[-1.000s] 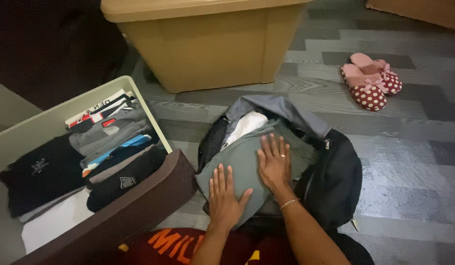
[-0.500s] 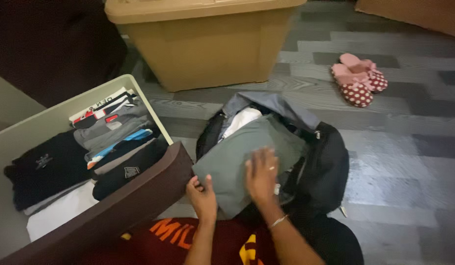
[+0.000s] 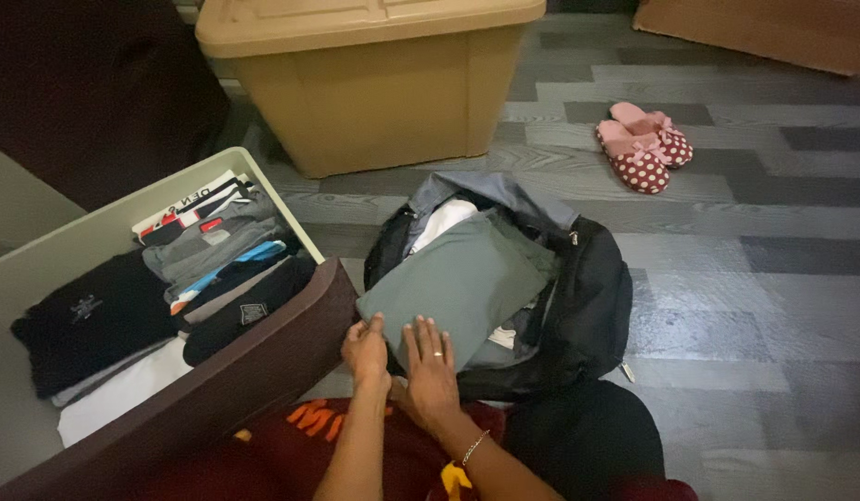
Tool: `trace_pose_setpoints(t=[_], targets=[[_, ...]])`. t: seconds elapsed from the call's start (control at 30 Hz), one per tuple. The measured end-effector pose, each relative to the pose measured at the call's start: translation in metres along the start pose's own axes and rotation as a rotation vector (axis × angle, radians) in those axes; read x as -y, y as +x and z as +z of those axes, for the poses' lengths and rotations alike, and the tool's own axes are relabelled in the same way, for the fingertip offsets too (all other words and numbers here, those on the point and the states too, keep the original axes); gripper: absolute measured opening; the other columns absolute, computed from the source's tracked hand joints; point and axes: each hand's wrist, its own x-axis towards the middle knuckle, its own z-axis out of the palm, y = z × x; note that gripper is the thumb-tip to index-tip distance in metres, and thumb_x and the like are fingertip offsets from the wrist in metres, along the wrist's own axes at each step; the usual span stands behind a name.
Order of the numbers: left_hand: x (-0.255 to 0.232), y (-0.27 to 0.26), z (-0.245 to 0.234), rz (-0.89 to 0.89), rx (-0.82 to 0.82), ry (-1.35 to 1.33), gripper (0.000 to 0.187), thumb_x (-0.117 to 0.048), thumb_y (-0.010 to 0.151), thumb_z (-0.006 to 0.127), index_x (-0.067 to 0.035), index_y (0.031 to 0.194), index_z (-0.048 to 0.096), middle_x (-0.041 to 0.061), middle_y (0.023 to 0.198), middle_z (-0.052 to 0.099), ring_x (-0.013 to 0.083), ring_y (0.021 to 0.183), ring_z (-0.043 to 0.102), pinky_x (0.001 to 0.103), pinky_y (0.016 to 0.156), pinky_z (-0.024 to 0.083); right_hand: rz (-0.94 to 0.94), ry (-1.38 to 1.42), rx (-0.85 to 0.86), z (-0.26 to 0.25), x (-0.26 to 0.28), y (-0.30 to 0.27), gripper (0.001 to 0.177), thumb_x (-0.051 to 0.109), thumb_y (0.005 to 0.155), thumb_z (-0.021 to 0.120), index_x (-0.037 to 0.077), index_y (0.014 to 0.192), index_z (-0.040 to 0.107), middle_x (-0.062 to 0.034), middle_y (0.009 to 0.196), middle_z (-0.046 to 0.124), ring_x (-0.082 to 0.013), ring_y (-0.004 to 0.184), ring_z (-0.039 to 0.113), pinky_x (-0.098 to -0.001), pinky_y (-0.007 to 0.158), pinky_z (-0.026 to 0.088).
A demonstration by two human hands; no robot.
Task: The person folds and places several pieces of clothing into a backpack. They handle gray, black, and white garments, pressing them down to fit inside the bag.
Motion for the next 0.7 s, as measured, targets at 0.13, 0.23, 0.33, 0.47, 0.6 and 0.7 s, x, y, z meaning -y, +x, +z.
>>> trace_pose_setpoints(t=[0.13,0.23,0.33,0.47,0.6,0.7], targets=[[-0.012,-0.02,-0.009,-0.004,0.027,-0.075,0.032,-0.022,0.094,0.07,-0.001,0.117,0.066,0.009,0.107,0.066,0.0206,0.094,0.06,0.035,0.086,0.05,-0.042,0.073,-0.132,0.012,-0.005,-0.004,0.085,0.018,0.083,0.072,-0.001,0.154,0.029,-0.0218,0.163,0.024,-0.0371,0.152,0.017,-0.0538,0.122,0.01],[-0.013,-0.027,-0.016,0.053,0.032,-0.053,0.032,-0.022,0.092,0.071,-0.002,0.116,0.065,0.009,0.103,0.067,0.0198,0.089,0.061,0.034,0.081,0.051,-0.055,0.003,-0.156,0.019,-0.012,-0.003,0.079,0.008,0.082,0.066,0.0,0.153,0.035,-0.0208,0.162,0.031,-0.0366,0.151,0.025,-0.0514,0.122,0.015],[-0.011,-0.027,-0.028,0.122,0.011,-0.108,0.029,-0.019,0.091,0.072,0.001,0.112,0.066,0.008,0.097,0.068,0.0191,0.084,0.06,0.033,0.075,0.05,-0.175,0.008,-0.282,0.021,-0.013,-0.005,0.066,0.004,0.087,0.061,-0.002,0.15,0.043,-0.0242,0.156,0.043,-0.039,0.145,0.038,-0.0515,0.12,0.024],[-0.01,-0.03,-0.055,0.145,-0.008,-0.179,0.024,-0.015,0.089,0.072,-0.002,0.108,0.065,0.003,0.094,0.069,0.014,0.082,0.061,0.03,0.072,0.049,-0.231,0.12,-0.244,0.01,0.003,-0.016,0.059,0.004,0.087,0.06,-0.004,0.144,0.049,-0.0269,0.148,0.051,-0.0417,0.137,0.048,-0.0516,0.114,0.032],[-0.014,-0.039,-0.082,0.217,-0.055,-0.177,0.023,-0.014,0.09,0.073,-0.001,0.107,0.065,0.006,0.092,0.068,0.0147,0.078,0.059,0.03,0.069,0.048,-0.296,0.246,-0.234,-0.013,0.029,-0.032,0.05,0.004,0.089,0.058,-0.005,0.139,0.055,-0.0265,0.139,0.059,-0.0429,0.127,0.058,-0.0486,0.11,0.041],[-0.023,-0.05,-0.091,0.278,-0.076,-0.193,0.024,-0.014,0.09,0.074,-0.001,0.108,0.064,0.007,0.092,0.067,0.0148,0.076,0.058,0.03,0.068,0.049,-0.358,0.424,-0.138,-0.031,0.04,-0.039,0.052,0.001,0.086,0.057,-0.007,0.137,0.054,-0.0282,0.137,0.061,-0.0443,0.125,0.06,-0.0462,0.109,0.043]])
